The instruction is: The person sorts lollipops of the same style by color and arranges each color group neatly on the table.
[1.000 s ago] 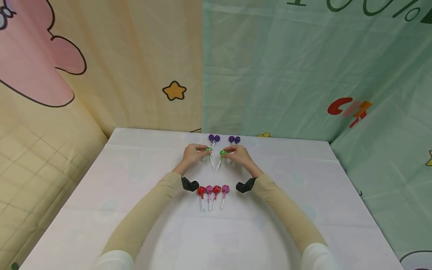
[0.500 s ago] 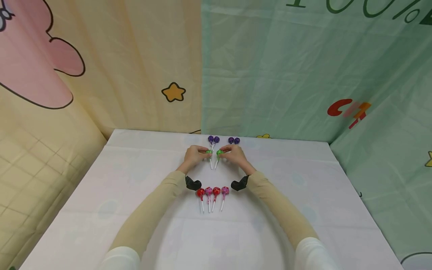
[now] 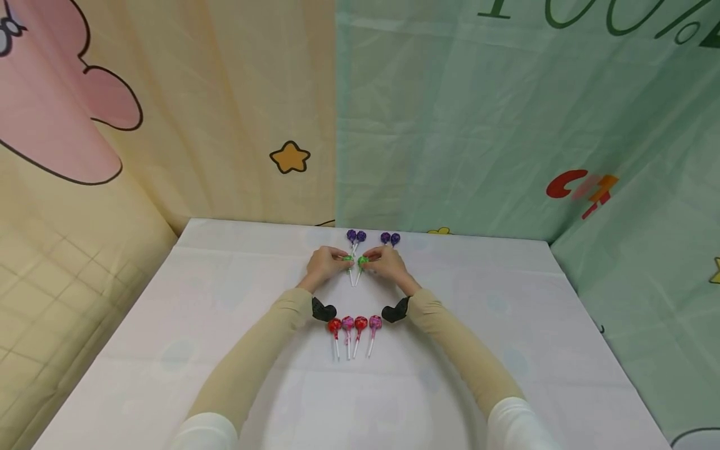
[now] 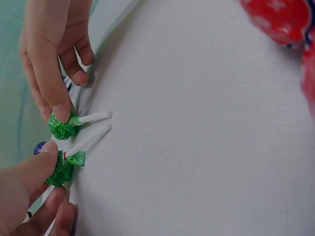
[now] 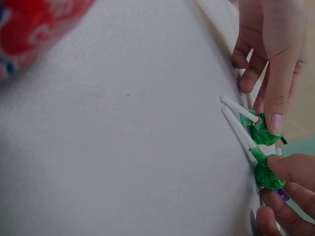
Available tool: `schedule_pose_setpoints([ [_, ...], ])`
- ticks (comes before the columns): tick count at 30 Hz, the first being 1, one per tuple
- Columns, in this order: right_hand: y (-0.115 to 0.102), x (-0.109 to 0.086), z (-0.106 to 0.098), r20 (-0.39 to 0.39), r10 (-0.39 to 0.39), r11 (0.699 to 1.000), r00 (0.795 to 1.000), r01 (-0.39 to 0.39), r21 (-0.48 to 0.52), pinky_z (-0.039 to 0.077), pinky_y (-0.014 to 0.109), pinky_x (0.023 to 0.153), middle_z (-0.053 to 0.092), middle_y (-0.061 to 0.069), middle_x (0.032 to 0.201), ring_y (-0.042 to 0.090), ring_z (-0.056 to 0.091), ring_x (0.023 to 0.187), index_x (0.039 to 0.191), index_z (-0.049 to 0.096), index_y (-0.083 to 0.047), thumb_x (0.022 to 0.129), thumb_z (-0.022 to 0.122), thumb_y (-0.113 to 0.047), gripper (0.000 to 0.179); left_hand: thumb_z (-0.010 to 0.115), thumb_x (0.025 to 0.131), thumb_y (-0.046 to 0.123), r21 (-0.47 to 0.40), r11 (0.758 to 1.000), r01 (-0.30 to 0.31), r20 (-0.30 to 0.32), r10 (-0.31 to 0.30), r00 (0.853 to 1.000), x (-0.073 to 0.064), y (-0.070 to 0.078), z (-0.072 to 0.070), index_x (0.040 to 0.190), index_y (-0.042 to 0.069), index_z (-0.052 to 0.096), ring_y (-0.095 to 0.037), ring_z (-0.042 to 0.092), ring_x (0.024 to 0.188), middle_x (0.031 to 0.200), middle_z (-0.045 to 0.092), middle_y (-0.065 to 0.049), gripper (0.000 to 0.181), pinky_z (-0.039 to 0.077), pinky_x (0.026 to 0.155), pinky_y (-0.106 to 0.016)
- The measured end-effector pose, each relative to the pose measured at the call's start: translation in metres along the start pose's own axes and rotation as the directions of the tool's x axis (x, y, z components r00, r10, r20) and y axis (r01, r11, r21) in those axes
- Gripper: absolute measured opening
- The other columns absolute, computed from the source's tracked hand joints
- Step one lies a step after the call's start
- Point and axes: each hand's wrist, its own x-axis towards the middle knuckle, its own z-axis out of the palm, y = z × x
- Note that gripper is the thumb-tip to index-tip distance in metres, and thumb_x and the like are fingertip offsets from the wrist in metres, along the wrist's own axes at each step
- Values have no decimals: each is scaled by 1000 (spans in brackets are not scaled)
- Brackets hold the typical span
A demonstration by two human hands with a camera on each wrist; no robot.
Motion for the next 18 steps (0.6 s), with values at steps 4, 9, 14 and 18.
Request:
schedule_pose_setpoints([
  [4, 0, -1, -1, 5, -3, 1000, 1000, 3, -15, 50, 28, 70, 72, 11, 105, 24, 67, 92, 111, 72, -11, 83, 74, -25, 31, 75, 82, 35, 6, 1000, -8, -8, 8, 1000, -1, 1, 0, 107, 13, 74, -21, 67, 88, 97, 74, -7, 33, 46, 72, -30],
  [9, 0, 0, -1, 8, -2, 1000, 1000, 2, -21, 51, 30, 72, 72, 11, 105, 25, 67, 92, 111, 71, -12, 84, 74, -27, 31, 75, 83, 35, 4, 1000, -14, -19, 14, 1000, 0, 2, 2, 106, 12, 74, -21, 67, 86, 95, 75, -7, 33, 44, 68, -27],
  [14, -1, 0, 0, 13, 9, 1000, 1000, -8, -26, 50, 29, 70, 73, 11, 103, 24, 67, 89, 111, 71, -10, 85, 73, -27, 31, 75, 82, 35, 21, 1000, -24, -34, 25, 999, 0, 4, 5, 106, 11, 74, -22, 69, 87, 97, 75, -8, 33, 48, 72, -32],
  [18, -2, 0, 0, 18, 7, 999, 1000, -6, -35, 49, 29, 70, 73, 11, 102, 24, 67, 88, 111, 71, -9, 85, 72, -26, 31, 75, 83, 34, 43, 999, -27, -40, 29, 999, -1, 6, 6, 107, 11, 73, -22, 69, 88, 98, 75, -8, 34, 50, 74, -35],
])
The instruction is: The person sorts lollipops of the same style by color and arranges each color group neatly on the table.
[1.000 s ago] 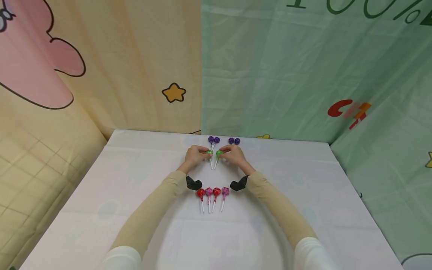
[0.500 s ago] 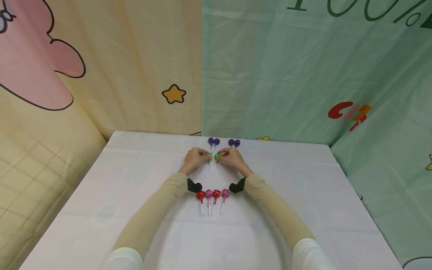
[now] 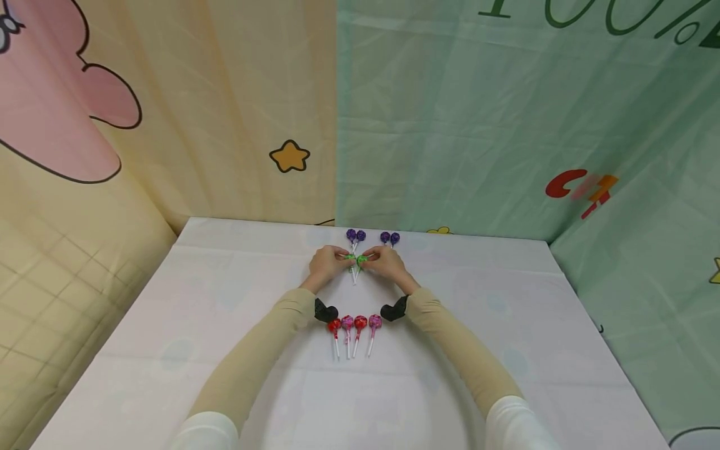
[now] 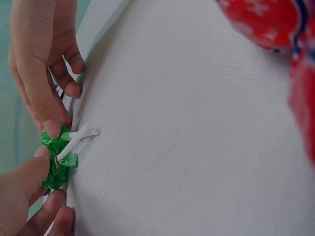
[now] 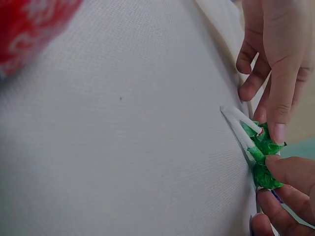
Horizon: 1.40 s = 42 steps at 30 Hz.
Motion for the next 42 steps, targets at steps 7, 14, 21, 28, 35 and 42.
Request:
schedule_pose_setpoints([
  [7, -2, 0, 0, 10, 9, 1000, 1000, -9, 0, 51, 32, 76, 72, 11, 103, 23, 67, 91, 111, 71, -8, 85, 72, -26, 31, 75, 83, 34, 20, 1000, -15, -3, 15, 1000, -1, 0, -1, 110, 11, 72, -23, 68, 90, 99, 74, -8, 36, 51, 76, -37],
  [14, -2, -1, -1, 15, 20, 1000, 1000, -19, -5, 50, 31, 75, 72, 11, 104, 23, 66, 91, 113, 70, -9, 85, 72, -27, 33, 74, 84, 34, 16, 999, -30, 3, 30, 1000, -1, -2, -3, 113, 11, 71, -23, 68, 92, 101, 74, -8, 38, 51, 79, -38],
  [21, -1, -1, -2, 12, 29, 1000, 1000, -29, 7, 50, 29, 72, 72, 11, 105, 23, 66, 90, 113, 70, -8, 86, 71, -28, 33, 75, 83, 34, 13, 999, -32, 6, 32, 999, -3, -3, -4, 113, 11, 71, -23, 68, 91, 100, 74, -8, 38, 50, 78, -37],
  [28, 0, 0, -3, 4, 52, 999, 999, -52, 14, 50, 31, 75, 71, 11, 106, 24, 66, 92, 113, 70, -10, 85, 72, -30, 34, 74, 84, 33, -21, 1000, -18, -3, 18, 1000, -6, -2, -5, 114, 10, 70, -24, 68, 92, 102, 74, -9, 38, 50, 77, -37],
  [35, -1, -2, -3, 5, 59, 998, 998, -60, 18, 49, 29, 72, 71, 11, 105, 23, 65, 91, 112, 70, -10, 85, 73, -30, 34, 74, 85, 30, -37, 999, -3, -9, 2, 1000, -7, -5, -9, 113, 11, 71, -24, 69, 92, 102, 74, -10, 34, 51, 79, -37],
  [42, -1, -6, -6, 2, 71, 997, 997, -71, -19, 50, 32, 76, 71, 10, 107, 24, 65, 93, 114, 69, -11, 85, 72, -32, 37, 75, 83, 33, -37, 999, -30, -14, 30, 999, -11, -7, -14, 110, 13, 73, -21, 69, 86, 97, 74, -7, 33, 50, 73, -33],
])
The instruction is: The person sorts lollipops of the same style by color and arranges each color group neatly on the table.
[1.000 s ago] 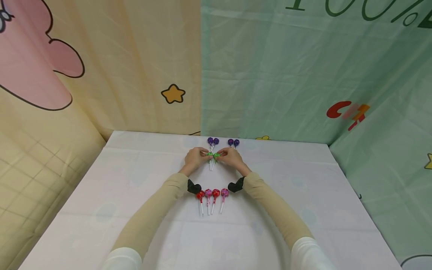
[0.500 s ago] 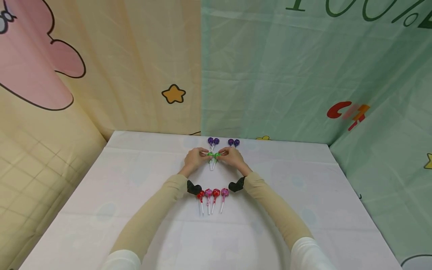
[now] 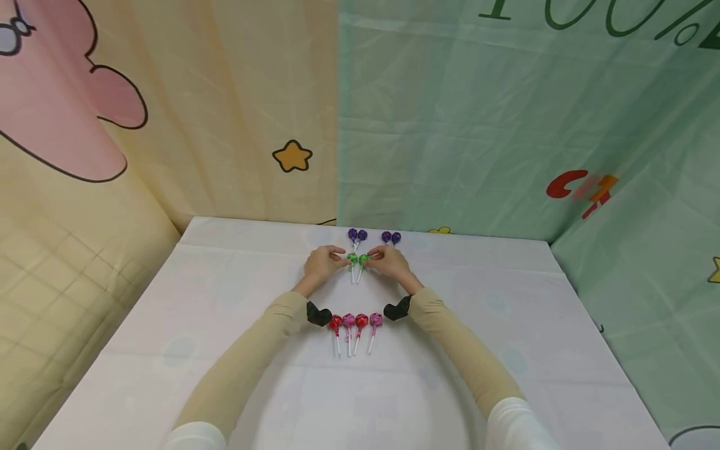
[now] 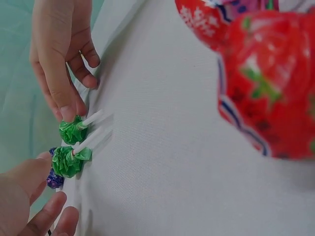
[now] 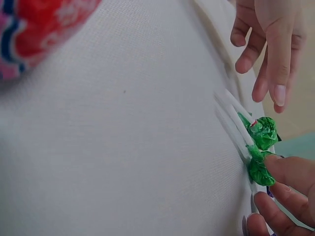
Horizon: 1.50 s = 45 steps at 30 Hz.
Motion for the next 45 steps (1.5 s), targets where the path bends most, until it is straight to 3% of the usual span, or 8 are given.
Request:
schedule_pose_setpoints([
  [5, 4, -5, -3, -22, -7, 1000, 1000, 8, 5, 51, 34, 77, 71, 11, 108, 24, 66, 91, 115, 69, -11, 85, 72, -33, 37, 73, 86, 29, -1, 1000, 1, 7, -1, 1000, -5, 0, -5, 114, 12, 71, -24, 68, 91, 103, 73, -10, 33, 49, 73, -34],
  [13, 11, -20, -10, -24, -13, 1000, 1000, 13, 22, 47, 27, 65, 70, 12, 106, 20, 65, 79, 116, 68, -10, 86, 71, -29, 35, 73, 85, 29, -8, 1000, -9, 36, 9, 999, -19, -9, -12, 116, 13, 70, -25, 66, 96, 104, 73, -9, 35, 46, 74, -31],
  [18, 17, -33, -12, -25, -23, 999, 999, 24, 30, 43, 23, 60, 70, 10, 101, 15, 61, 72, 115, 69, -10, 86, 71, -28, 34, 75, 83, 28, -26, 999, -36, 42, 37, 998, -28, -15, -19, 115, 12, 70, -27, 66, 96, 103, 73, -10, 35, 46, 75, -33],
  [25, 22, -51, -15, -11, -45, 996, 999, 46, 79, 45, 23, 58, 70, 10, 100, 14, 62, 71, 114, 68, -10, 86, 71, -26, 32, 75, 83, 25, -65, 995, -72, 56, 76, 996, -43, -22, -24, 114, 9, 70, -26, 67, 92, 101, 73, -11, 34, 48, 71, -30],
  [35, 29, -74, -16, 34, -66, 993, 997, 62, 98, 48, 25, 60, 70, 9, 98, 13, 64, 73, 113, 68, -10, 87, 71, -24, 31, 75, 83, 21, -136, 988, -70, 110, 86, 990, -65, -28, -25, 114, 8, 69, -22, 70, 89, 101, 73, -11, 34, 52, 73, -30],
  [45, 29, -96, -10, 60, -122, 987, 991, 115, 110, 45, 25, 58, 70, 6, 92, 12, 58, 68, 111, 69, -10, 87, 69, -23, 27, 74, 85, 20, -170, 982, -87, 164, 115, 980, -86, -24, -22, 114, 7, 69, -15, 65, 79, 100, 72, -9, 32, 51, 72, -29],
])
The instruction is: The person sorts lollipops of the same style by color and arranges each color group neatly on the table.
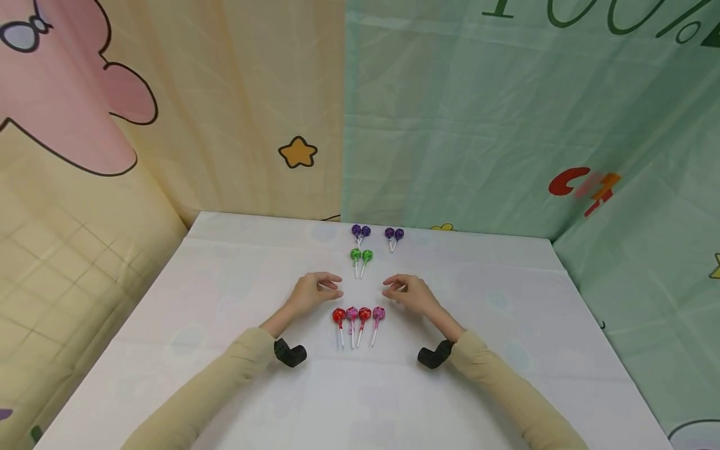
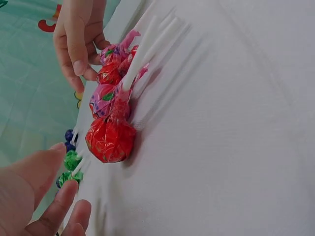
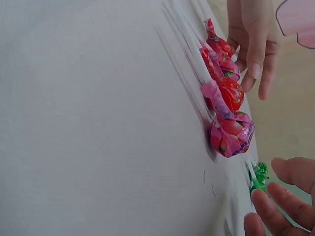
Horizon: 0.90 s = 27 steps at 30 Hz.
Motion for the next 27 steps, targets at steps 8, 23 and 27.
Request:
schedule_pose_setpoints([
  [8, -4, -10, 6, 43, -64, 998, 997, 63, 21, 44, 26, 64, 70, 4, 93, 12, 57, 76, 110, 69, -10, 87, 70, -26, 28, 75, 83, 19, -15, 1000, -10, 44, 10, 999, -11, 3, 5, 113, 8, 69, -14, 63, 81, 100, 72, -7, 33, 49, 73, -27],
  [23, -5, -14, 21, 125, -195, 981, 973, 190, 48, 45, 24, 70, 69, 1, 94, 13, 56, 85, 111, 69, -11, 83, 75, -28, 33, 75, 84, 21, 40, 999, -27, 118, 22, 993, -23, 0, 6, 115, 7, 68, -14, 63, 85, 101, 72, -7, 35, 50, 75, -27],
  [27, -7, -17, 21, 120, -255, 966, 959, 250, 60, 45, 24, 68, 68, 2, 92, 12, 55, 81, 109, 69, -8, 83, 74, -27, 33, 75, 83, 21, 29, 998, -53, 115, 49, 992, -26, 0, 7, 114, 5, 68, -15, 64, 85, 100, 72, -8, 35, 51, 75, -28],
])
